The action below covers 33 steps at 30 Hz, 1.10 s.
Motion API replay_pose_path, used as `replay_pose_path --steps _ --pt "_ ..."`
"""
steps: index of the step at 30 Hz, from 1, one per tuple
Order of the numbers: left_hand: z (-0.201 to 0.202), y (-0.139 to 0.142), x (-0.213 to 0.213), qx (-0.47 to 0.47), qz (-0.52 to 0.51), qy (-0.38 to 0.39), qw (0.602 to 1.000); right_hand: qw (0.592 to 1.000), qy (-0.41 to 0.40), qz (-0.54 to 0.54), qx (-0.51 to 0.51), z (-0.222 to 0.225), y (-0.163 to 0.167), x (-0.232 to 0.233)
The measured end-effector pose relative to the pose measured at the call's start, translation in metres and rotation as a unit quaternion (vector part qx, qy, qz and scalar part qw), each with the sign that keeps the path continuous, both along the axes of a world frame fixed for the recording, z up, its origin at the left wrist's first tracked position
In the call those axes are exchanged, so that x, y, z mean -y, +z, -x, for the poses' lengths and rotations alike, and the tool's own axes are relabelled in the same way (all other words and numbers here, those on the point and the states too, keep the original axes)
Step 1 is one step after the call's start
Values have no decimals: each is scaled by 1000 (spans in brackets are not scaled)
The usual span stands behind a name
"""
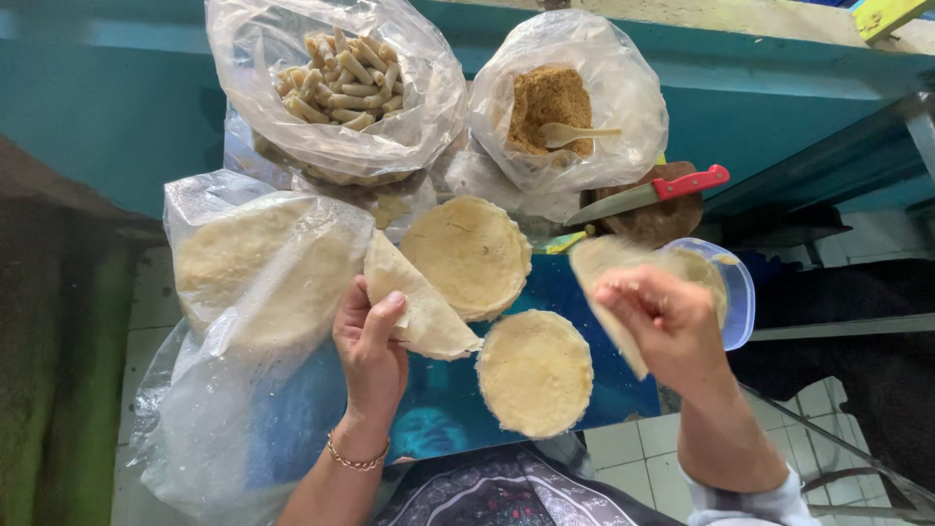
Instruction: The person peels a thin outer skin off round dough discs one at a time, pulling the skin away by hand and setting the peeled disc aside on the table. They work through a stack of discs, occasionally lifting and repositioning them to remove the skin completely.
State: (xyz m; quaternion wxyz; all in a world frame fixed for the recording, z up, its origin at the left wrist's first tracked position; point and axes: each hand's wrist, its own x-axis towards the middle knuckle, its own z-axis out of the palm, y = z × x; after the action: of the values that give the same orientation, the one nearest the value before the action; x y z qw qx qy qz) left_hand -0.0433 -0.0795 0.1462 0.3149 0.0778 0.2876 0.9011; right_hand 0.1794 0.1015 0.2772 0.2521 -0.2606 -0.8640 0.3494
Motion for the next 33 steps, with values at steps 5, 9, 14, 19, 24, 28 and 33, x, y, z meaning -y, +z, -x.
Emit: replay_pose_path --steps 5,9,14,19,24,28,33 --pt "-1 0 0 -7 11 -3 1000 988 36 147 -2 -4 -40 18" --pt "-2 0 0 -12 14 -7 1000 997 4 49 51 4 -79 23" --pt "-3 1 0 -31 29 -15 999 998 -9 -30 45 -9 -86 27" --pt "-3 2 -1 -39 38 -7 998 997 -45 -55 31 -17 -85 30" --pt "-4 0 -3 -45 46 -13 998 991 -77 -94 60 -10 -98 20" --pt "-6 -5 -3 -47 44 -18 998 987 -106 -101 66 -14 -105 21" --pt "-6 -6 -5 -60 36 -17 997 984 -82 -154 46 -10 -108 21"
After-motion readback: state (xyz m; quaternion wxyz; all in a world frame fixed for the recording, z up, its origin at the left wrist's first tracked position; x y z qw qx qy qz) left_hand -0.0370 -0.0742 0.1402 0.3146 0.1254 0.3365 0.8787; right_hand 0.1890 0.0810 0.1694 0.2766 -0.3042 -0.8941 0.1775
